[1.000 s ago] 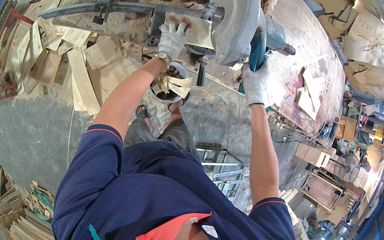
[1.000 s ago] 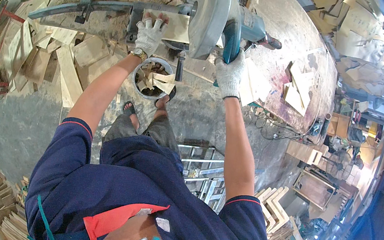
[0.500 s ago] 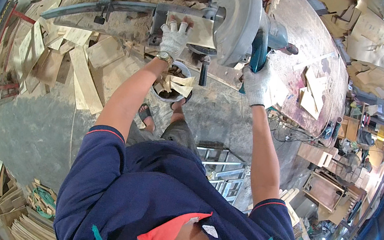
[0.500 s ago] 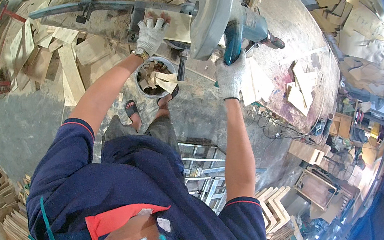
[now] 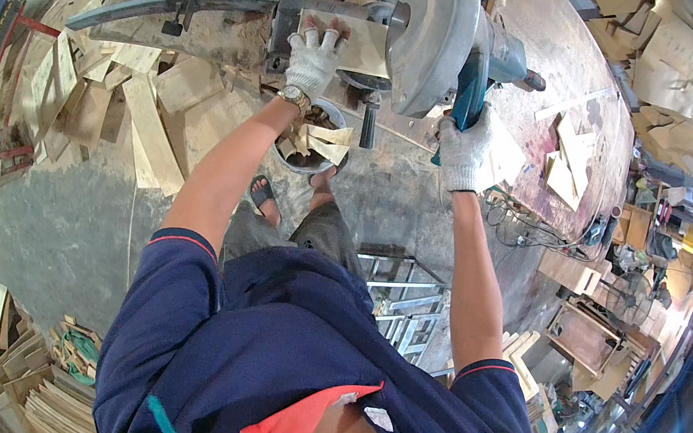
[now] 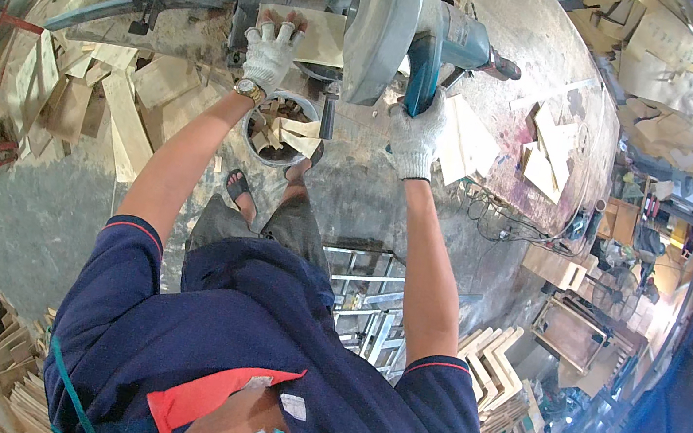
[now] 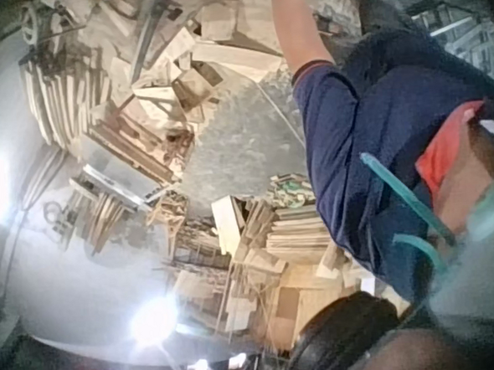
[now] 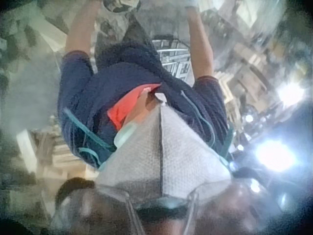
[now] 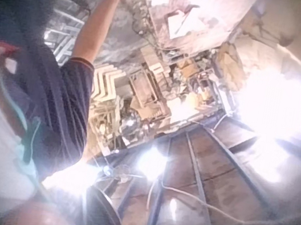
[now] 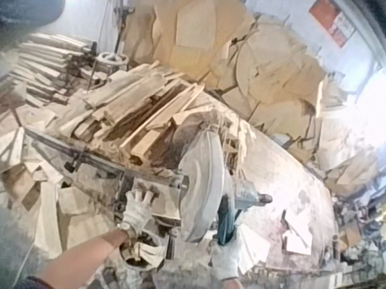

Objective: The person adjusts the head-mounted camera, then repeatedly places small wooden pieces on a miter saw, cuts them, and sets the cut pieces aside. The person handles each piece individually and continues cutting throughout the clip.

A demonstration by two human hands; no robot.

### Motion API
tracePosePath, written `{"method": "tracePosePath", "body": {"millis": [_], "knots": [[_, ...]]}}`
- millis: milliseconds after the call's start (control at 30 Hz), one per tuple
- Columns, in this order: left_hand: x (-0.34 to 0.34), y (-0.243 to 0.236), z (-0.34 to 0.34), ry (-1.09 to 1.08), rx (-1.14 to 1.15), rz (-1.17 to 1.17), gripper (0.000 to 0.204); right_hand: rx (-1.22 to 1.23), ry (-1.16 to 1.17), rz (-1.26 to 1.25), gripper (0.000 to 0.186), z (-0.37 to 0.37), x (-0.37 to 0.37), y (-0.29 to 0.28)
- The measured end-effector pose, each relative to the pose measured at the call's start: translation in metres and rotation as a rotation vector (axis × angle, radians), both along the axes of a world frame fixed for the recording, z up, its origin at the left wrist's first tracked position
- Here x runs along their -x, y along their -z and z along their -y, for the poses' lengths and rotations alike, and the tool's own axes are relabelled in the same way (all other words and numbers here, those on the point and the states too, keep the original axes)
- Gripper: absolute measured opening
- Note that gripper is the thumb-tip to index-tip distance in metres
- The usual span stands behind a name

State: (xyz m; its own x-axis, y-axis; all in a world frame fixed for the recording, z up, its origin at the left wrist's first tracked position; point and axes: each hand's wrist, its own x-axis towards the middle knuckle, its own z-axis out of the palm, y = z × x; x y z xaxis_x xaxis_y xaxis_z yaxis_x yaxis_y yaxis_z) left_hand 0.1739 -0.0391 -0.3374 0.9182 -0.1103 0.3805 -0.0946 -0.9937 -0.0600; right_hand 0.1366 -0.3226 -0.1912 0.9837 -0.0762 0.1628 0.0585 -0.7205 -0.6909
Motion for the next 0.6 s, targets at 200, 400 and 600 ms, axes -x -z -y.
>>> {"method": "tracePosePath", "body": {"millis": [200, 400, 600], "knots": [[0.001, -0.002, 0.000, 0.019, 0.030, -0.132, 0.053, 0.018, 0.032, -0.003, 0.021, 0.000, 0.002, 0.006], [0.000, 0.001, 0.001, 0.009, 0.040, -0.108, 0.056, -0.008, 0.046, 0.013, 0.022, 0.004, 0.001, 0.019], [0.000, 0.002, 0.000, 0.017, 0.050, -0.178, 0.058, -0.014, 0.056, -0.013, 0.023, -0.004, 0.005, 0.012]]}}
